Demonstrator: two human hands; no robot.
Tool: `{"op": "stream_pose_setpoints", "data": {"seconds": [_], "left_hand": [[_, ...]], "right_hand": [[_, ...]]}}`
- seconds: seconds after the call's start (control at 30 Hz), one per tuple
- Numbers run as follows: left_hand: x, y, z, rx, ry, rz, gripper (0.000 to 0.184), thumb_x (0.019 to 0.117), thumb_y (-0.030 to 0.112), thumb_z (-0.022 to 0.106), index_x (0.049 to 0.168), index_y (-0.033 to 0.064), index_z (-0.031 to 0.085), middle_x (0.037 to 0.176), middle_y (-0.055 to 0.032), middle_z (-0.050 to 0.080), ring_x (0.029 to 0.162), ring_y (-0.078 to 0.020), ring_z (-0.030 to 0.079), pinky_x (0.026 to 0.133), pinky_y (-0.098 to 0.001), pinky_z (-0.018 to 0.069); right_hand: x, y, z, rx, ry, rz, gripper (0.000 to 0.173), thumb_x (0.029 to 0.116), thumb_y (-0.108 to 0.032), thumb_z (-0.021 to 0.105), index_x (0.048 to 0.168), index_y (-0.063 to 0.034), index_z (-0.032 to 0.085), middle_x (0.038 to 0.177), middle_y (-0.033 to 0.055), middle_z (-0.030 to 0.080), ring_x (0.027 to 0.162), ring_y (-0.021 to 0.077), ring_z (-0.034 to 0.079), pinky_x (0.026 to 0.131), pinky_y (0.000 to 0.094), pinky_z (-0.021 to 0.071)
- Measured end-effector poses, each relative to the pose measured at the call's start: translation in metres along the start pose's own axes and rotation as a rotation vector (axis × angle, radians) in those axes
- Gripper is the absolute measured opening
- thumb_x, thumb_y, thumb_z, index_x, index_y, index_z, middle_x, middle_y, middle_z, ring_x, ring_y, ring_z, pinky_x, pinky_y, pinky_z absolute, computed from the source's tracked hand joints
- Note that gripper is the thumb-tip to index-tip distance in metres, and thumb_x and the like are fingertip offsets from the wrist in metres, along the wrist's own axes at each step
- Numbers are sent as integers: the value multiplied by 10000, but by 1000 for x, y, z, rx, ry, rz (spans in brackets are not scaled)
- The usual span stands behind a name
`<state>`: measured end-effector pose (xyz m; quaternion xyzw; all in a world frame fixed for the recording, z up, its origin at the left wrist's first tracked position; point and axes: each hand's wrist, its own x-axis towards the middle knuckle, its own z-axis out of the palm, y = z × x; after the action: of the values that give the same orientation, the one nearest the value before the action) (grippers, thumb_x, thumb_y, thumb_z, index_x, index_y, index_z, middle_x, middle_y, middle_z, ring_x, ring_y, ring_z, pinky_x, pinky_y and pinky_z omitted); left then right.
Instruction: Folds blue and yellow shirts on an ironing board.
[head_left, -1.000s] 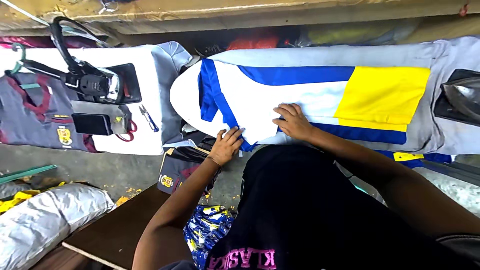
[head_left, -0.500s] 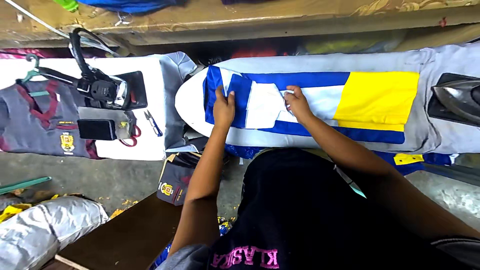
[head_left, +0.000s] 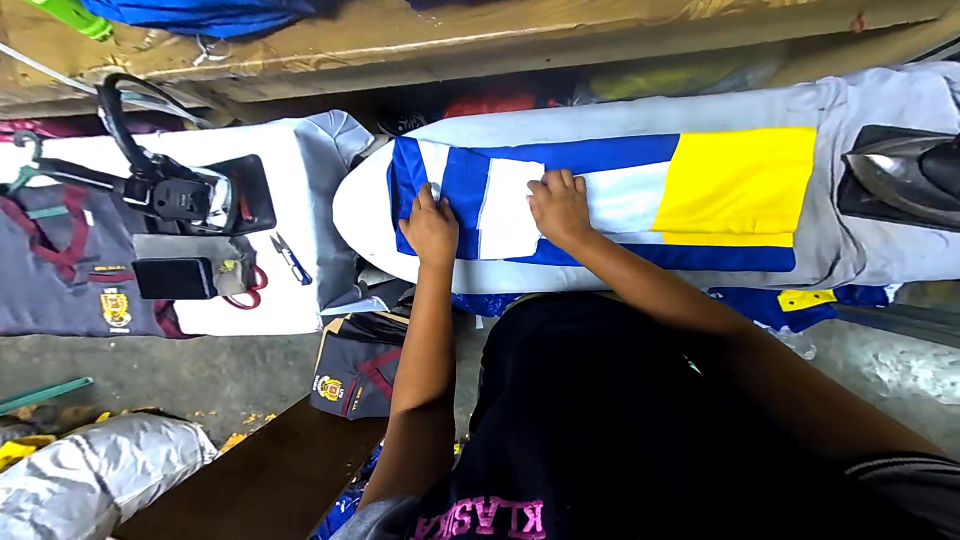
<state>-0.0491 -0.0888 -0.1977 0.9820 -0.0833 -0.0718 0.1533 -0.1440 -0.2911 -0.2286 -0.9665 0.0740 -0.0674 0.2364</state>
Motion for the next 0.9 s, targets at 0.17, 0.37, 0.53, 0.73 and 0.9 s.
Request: {"op": "stream_pose_setpoints", "data": {"seconds": [0.17, 0.37, 0.53, 0.73, 0.9], "left_hand": [[-3, -9, -24, -105, -103, 28, 409, 1063, 231, 509, 1388, -7, 580, 1143, -261, 712, 1161, -471, 637, 1065, -736, 305], [-7, -14, -31, -179, -173, 53, 399, 1055, 194, 540, 1394, -15, 571, 1111, -258, 709, 1120, -460, 644, 1067, -727, 307], [-18, -29, -44, -275, 62, 10, 361, 1049, 214, 531, 1277, -40, 647, 1176, -260, 679, 1158, -436, 620, 1031, -704, 355], [-7, -7, -45, -91, -105, -33, 467, 1020, 367, 609, 1185, -61, 699, 1252, -341, 621, 1256, -533, 533, 1018, -737, 343], [24, 8, -22, -99, -189, -98, 436, 1009, 350, 645, 1183, -47, 691, 1294, -292, 616, 1296, -472, 527, 1061, -721, 322]], "right_hand": [[0, -48, 1, 66, 2, -329, 348, 945, -283, 689, 1183, -32, 730, 1336, 253, 636, 1284, 469, 573, 1034, 688, 401], [16, -63, 39, 55, -121, -483, 317, 946, -202, 695, 1179, 13, 700, 1140, 245, 677, 1135, 448, 631, 979, 653, 432], [36, -62, 19, 314, -68, -213, 271, 1038, -169, 564, 1115, 30, 732, 1112, 231, 710, 1102, 402, 672, 921, 592, 494], [51, -60, -1, 672, 178, -2, 242, 1011, -115, 600, 1074, 98, 697, 1049, 246, 700, 952, 302, 688, 862, 399, 554], [53, -58, -7, 698, 194, 47, 230, 1016, -112, 596, 1071, 92, 688, 1030, 228, 688, 922, 263, 667, 837, 356, 540]]}}
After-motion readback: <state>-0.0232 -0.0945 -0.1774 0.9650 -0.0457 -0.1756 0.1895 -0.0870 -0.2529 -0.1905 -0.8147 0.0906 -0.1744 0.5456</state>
